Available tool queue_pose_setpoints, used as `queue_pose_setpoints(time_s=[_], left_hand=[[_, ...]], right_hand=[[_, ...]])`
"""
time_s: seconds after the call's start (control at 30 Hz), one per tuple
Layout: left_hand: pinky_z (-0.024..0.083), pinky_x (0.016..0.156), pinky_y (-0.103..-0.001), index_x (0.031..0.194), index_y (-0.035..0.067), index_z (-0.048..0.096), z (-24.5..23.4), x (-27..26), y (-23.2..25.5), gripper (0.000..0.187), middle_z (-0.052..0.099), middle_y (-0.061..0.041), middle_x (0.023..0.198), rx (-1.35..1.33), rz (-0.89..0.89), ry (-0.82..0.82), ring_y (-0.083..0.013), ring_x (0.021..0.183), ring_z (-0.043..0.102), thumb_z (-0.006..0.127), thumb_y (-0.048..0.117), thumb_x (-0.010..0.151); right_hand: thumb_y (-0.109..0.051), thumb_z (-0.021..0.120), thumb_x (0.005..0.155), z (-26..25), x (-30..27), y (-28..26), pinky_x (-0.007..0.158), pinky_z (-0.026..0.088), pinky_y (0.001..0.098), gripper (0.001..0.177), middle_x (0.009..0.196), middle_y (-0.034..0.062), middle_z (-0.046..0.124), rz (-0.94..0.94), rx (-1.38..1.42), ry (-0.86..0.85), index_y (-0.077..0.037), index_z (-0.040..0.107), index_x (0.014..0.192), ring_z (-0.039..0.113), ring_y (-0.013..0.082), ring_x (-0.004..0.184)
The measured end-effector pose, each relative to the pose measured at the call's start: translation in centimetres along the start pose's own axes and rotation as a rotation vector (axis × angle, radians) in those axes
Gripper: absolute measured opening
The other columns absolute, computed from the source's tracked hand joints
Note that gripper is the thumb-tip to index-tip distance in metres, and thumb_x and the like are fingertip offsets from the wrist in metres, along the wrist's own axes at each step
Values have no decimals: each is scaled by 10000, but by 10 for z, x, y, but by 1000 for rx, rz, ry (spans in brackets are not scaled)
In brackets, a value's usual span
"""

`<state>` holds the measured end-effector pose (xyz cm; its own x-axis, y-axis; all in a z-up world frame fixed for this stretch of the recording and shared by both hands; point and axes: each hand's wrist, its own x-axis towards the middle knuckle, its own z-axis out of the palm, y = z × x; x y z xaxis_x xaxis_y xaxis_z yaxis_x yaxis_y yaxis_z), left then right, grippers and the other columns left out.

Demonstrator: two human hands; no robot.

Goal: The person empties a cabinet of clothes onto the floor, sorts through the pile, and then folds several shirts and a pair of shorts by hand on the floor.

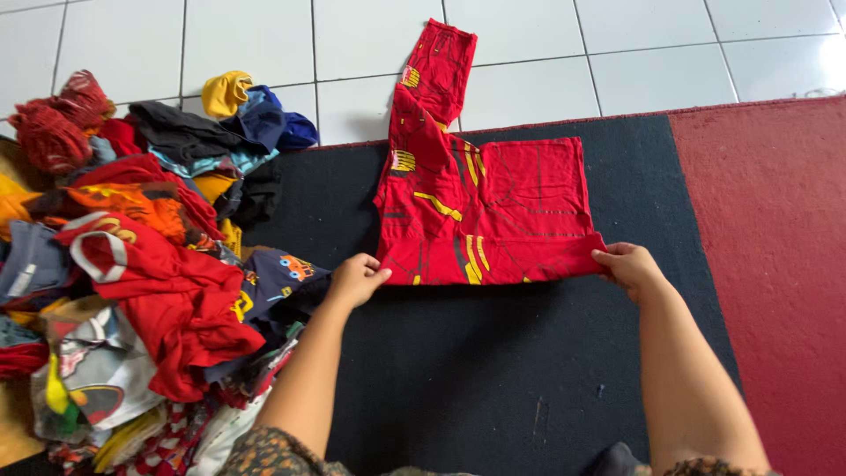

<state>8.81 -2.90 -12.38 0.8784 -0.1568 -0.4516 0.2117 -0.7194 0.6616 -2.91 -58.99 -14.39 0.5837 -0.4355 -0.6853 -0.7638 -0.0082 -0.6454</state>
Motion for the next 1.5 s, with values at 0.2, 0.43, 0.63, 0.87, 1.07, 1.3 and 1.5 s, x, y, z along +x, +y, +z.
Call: queue_pose_setpoints(time_s=[0.2, 0.43, 0.63, 0.87, 1.07, 1.3, 1.5], left_hand=[[603, 666, -321, 967, -2, 716, -3, -18, -7, 385, 782, -121, 807, -8, -110, -55, -205, 704, 777, 842, 318, 793], [546, 862, -470, 1121, 50, 646, 21, -73, 12, 537, 706, -191, 1100, 305, -131, 182, -364, 1031, 672, 871, 308, 708], [479, 1087, -487, 1213, 39, 622, 104, -99, 67, 227, 636, -178, 1284, 104, 358, 414, -386, 1233, 598, 588, 144, 1014], [182, 1216, -495, 1550, 88, 340, 124, -100, 24, 675, 302, -98, 1637, 508, 445, 117, -314, 1520, 228, 495, 425, 986], [94, 1243, -511, 1615, 141, 251, 107, -97, -11, 719, 207, -69, 1695, 595, 311, 210, -261, 1564, 166, 369, 538, 1028], [55, 1200, -587, 1579, -6, 186, 101, -81, 11, 857, 115, -173, 1679, 663, 49, 286, -354, 1558, 103, 377, 603, 1008], [259, 1208, -603, 1481, -21, 426, 69, -23, 45, 702, 423, -213, 1578, 370, 320, 503, -366, 1436, 418, 614, 415, 964]], right_hand=[[-213, 788, 893, 15, -6, 50, 580, 505, 292, 275, 845, 55, 727, -200, -49, 52, 5, 714, 1044, 636, 135, 677], [-245, 796, 828, 67, -97, 29, 908, 499, 469, 590, 1152, 217, 658, -254, -623, 482, -34, 573, 1332, 619, 350, 1054], [-151, 639, 826, 214, -126, 28, 1197, 288, 554, 627, 1489, 224, 502, -958, -768, 200, -13, 499, 1422, 403, 391, 1431], [-294, 558, 961, 243, -148, 24, 1208, 241, 565, 606, 1606, 122, 375, -915, -867, 1, -110, 414, 1521, 296, 341, 1506], [-485, 422, 1024, 148, -119, 16, 1231, 104, 585, 656, 1702, 40, 161, -531, -1028, 263, -249, 258, 1613, 112, 304, 1564], [-426, 458, 994, 104, -70, 17, 1176, 31, 700, 727, 1724, 32, 64, -254, -1065, 330, -175, 205, 1628, -13, 364, 1570], [-299, 561, 938, 172, -60, 36, 1207, 127, 654, 669, 1680, 159, 230, -730, -642, 299, -97, 380, 1550, 146, 444, 1563]])
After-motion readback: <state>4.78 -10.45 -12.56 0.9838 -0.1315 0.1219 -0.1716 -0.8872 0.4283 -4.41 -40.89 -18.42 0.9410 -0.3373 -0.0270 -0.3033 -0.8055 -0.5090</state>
